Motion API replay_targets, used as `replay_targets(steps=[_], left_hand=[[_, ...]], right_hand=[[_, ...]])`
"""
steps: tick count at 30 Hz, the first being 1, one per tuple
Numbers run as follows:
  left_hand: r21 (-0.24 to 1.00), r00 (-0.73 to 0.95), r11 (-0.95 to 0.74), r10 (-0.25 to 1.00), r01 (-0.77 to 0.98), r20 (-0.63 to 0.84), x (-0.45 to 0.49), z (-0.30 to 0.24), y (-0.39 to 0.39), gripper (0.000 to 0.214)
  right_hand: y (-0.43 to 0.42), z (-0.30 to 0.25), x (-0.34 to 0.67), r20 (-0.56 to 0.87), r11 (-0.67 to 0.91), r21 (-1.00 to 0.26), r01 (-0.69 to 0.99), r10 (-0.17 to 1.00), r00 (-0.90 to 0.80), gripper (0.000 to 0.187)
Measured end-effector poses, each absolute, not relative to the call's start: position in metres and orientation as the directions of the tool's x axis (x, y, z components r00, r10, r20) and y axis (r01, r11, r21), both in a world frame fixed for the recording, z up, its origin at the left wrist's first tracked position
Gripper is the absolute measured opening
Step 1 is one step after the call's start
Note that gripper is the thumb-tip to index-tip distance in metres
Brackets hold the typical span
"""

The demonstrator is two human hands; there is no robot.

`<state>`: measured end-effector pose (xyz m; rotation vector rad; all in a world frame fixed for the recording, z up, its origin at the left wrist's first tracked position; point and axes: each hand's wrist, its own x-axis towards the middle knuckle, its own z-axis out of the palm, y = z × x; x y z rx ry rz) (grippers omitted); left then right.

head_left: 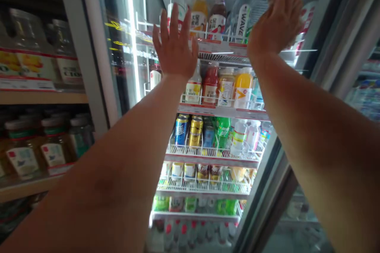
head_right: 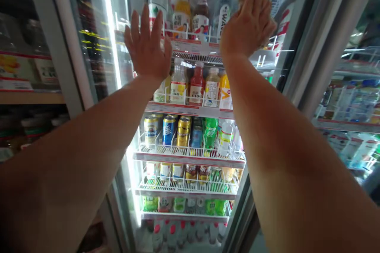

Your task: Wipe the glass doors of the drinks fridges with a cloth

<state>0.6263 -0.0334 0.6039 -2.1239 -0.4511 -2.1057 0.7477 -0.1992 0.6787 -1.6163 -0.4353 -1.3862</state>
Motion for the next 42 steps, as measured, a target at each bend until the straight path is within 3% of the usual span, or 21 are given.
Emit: replay_targets(steps=[2,4,6,8,10,12,14,15,16,17,20,22,24,26,28,29,32,34,36,40,42], left_hand=[[0.132,-0.002,-0.947,0.137,0.294,0.991,0.626,0.604,-0.033,0.063],[0.126,-0.008,-0.951,0.129,0.281,0.992,0.627,0.604,-0.032,0.062],[0.116,-0.015,-0.961,0.116,0.251,0.993,0.628,0.604,-0.031,0.061],[0.121,-0.025,-0.966,0.118,0.230,0.993,0.629,0.604,-0.030,0.060],[0.122,-0.024,-0.960,0.120,0.253,0.992,0.629,0.604,-0.030,0.060],[0.108,-0.026,-0.944,0.105,0.311,0.994,0.629,0.604,-0.030,0.061],[0.099,-0.029,-0.933,0.094,0.346,0.995,0.628,0.603,-0.031,0.062],[0.098,-0.028,-0.932,0.094,0.349,0.995,0.627,0.603,-0.031,0.061],[0.099,-0.026,-0.933,0.096,0.345,0.995,0.627,0.603,-0.032,0.061],[0.100,-0.026,-0.937,0.097,0.334,0.995,0.626,0.603,-0.032,0.061],[0.095,-0.025,-0.951,0.092,0.293,0.995,0.625,0.603,-0.033,0.060],[0.099,-0.020,-0.954,0.097,0.284,0.995,0.624,0.602,-0.034,0.059],[0.094,-0.010,-0.949,0.096,0.301,0.995,0.624,0.602,-0.034,0.059],[0.086,-0.006,-0.941,0.088,0.328,0.996,0.623,0.602,-0.035,0.059],[0.093,-0.002,-0.928,0.099,0.360,0.995,0.624,0.602,-0.035,0.060],[0.098,-0.006,-0.924,0.103,0.370,0.995,0.625,0.603,-0.034,0.061],[0.086,-0.019,-0.925,0.084,0.370,0.996,0.630,0.605,-0.028,0.063],[0.088,-0.037,-0.932,0.080,0.353,0.996,0.636,0.607,-0.022,0.061],[0.089,-0.052,-0.931,0.076,0.354,0.996,0.642,0.609,-0.015,0.059],[0.086,-0.070,-0.927,0.065,0.365,0.995,0.644,0.610,-0.012,0.059],[0.091,-0.060,-0.925,0.074,0.370,0.995,0.642,0.608,-0.015,0.059]], right_hand=[[-0.199,0.676,0.747,0.954,-0.562,-0.300,0.771,-0.195,0.229,0.057],[-0.200,0.666,0.745,0.998,-0.596,0.035,0.802,0.068,0.007,0.054],[-0.202,0.655,0.742,0.904,-0.504,0.385,0.773,0.376,-0.204,0.050],[-0.203,0.648,0.742,0.807,-0.411,0.514,0.753,0.529,-0.262,0.047],[-0.202,0.646,0.747,0.871,-0.455,0.406,0.793,0.454,-0.186,0.047],[-0.200,0.649,0.754,0.983,-0.528,0.131,0.839,0.181,-0.040,0.048],[-0.199,0.650,0.761,0.989,-0.507,-0.147,0.850,-0.105,0.108,0.052],[-0.199,0.649,0.762,0.974,-0.486,-0.215,0.847,-0.175,0.147,0.054],[-0.199,0.646,0.762,0.975,-0.484,-0.211,0.850,-0.171,0.145,0.055],[-0.200,0.642,0.761,0.990,-0.498,-0.137,0.856,-0.095,0.103,0.055],[-0.204,0.634,0.750,0.939,-0.486,0.263,0.833,0.328,-0.104,0.052],[-0.204,0.639,0.741,0.889,-0.470,0.363,0.804,0.433,-0.148,0.052],[-0.200,0.655,0.731,0.958,-0.564,0.177,0.807,0.286,-0.010,0.054],[-0.192,0.676,0.720,0.973,-0.621,-0.145,0.770,0.050,0.224,0.059],[-0.184,0.694,0.710,0.943,-0.632,-0.252,0.733,0.008,0.331,0.061],[-0.181,0.701,0.706,0.949,-0.639,-0.192,0.745,0.074,0.308,0.059],[-0.176,0.709,0.700,0.925,-0.594,0.161,0.788,0.370,0.089,0.056],[-0.173,0.708,0.703,0.884,-0.540,0.308,0.783,0.466,-0.027,0.050],[-0.170,0.704,0.707,0.911,-0.569,0.284,0.772,0.410,-0.033,0.044],[-0.160,0.688,0.712,0.988,-0.668,0.025,0.744,0.132,0.085,0.047],[-0.162,0.677,0.711,0.977,-0.646,0.113,0.755,0.210,0.034,0.048]])
